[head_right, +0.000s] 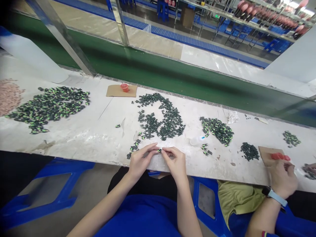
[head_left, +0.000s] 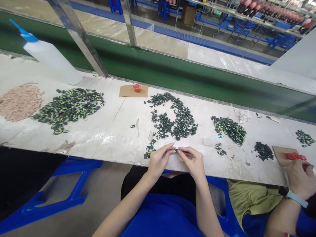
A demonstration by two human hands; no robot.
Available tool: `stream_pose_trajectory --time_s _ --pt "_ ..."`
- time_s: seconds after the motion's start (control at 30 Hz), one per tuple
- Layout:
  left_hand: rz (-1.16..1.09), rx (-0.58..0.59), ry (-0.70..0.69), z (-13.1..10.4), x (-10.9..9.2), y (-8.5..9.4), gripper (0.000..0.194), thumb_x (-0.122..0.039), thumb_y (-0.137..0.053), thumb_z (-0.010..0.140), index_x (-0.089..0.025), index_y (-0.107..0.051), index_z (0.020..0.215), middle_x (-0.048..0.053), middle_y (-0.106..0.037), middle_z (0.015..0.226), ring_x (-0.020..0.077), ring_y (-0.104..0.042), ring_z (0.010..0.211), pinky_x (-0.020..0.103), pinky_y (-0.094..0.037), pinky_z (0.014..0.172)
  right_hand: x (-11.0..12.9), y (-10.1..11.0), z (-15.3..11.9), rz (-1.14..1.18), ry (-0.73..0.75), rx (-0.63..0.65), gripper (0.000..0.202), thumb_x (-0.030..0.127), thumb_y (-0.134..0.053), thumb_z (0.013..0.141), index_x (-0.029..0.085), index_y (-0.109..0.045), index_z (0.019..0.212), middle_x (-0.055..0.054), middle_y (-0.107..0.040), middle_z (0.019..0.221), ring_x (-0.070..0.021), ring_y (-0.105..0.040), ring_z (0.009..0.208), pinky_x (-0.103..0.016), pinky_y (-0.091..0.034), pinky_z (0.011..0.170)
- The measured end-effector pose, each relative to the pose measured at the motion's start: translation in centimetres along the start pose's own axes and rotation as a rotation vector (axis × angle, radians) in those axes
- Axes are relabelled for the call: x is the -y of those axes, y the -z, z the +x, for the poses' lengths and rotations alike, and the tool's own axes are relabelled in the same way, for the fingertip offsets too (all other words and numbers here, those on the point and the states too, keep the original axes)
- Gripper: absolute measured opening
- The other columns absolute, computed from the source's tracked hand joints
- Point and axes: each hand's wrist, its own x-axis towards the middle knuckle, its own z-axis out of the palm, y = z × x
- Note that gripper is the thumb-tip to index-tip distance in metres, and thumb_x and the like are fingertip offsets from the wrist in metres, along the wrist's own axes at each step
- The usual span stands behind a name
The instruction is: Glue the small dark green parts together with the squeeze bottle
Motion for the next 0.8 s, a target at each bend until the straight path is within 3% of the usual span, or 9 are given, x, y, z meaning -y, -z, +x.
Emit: stream_pose_trajectory --time_s 0.17,0.33,0.6,0.8 --pt "0.040 -0.016 -0.058 0.0 -0.2 0.1 0.014 -0.018 -0.058 0.087 -0.020 -0.068 0.096 0.001 -0.076 0.086 0.0148 -0.073 0.074 0.026 -0.062 0.075 0.0 -0.1 0.1 0.131 -0.098 0.049 0.015 0.034 -0.071 0.069 0.020 -0.074 0.075 -0.005 -0.075 0.082 -0.0203 -0.071 0.075 -0.032 -0.059 0.072" --pt "0.093 -0.014 -0.164 0.1 -1.2 0.3 0.016 -0.015 -0.054 0.089 -0.018 -0.066 0.099 0.002 -0.075 0.085 0.0142 -0.072 0.074 0.024 -0.061 0.073 0.1 -0.1 -0.2 0.223 -0.178 0.035 0.022 0.037 -0.077 0.062 0.018 -0.070 0.071 -0.005 -0.073 0.073 -0.0187 -0.069 0.065 -0.030 -0.058 0.064" --pt "0.150 0.026 -0.345 0.2 -3.8 0.9 0.026 -0.006 -0.046 0.090 -0.018 -0.062 0.106 0.005 -0.074 0.087 0.0148 -0.070 0.078 0.026 -0.059 0.071 1.0 -0.6 -1.2 0.348 -0.051 -0.105 0.030 0.030 -0.078 0.059 0.023 -0.051 0.071 0.003 -0.063 0.063 -0.0128 -0.062 0.059 -0.027 -0.056 0.062" --pt "0.166 0.051 -0.407 0.1 -4.5 1.0 0.030 -0.002 -0.049 0.088 -0.017 -0.057 0.112 0.005 -0.072 0.089 0.0140 -0.068 0.079 0.025 -0.057 0.072 1.0 -0.6 -1.8 0.453 0.029 -0.112 0.034 0.020 -0.073 0.064 0.025 -0.041 0.077 0.007 -0.059 0.064 -0.0093 -0.059 0.060 -0.022 -0.052 0.063"
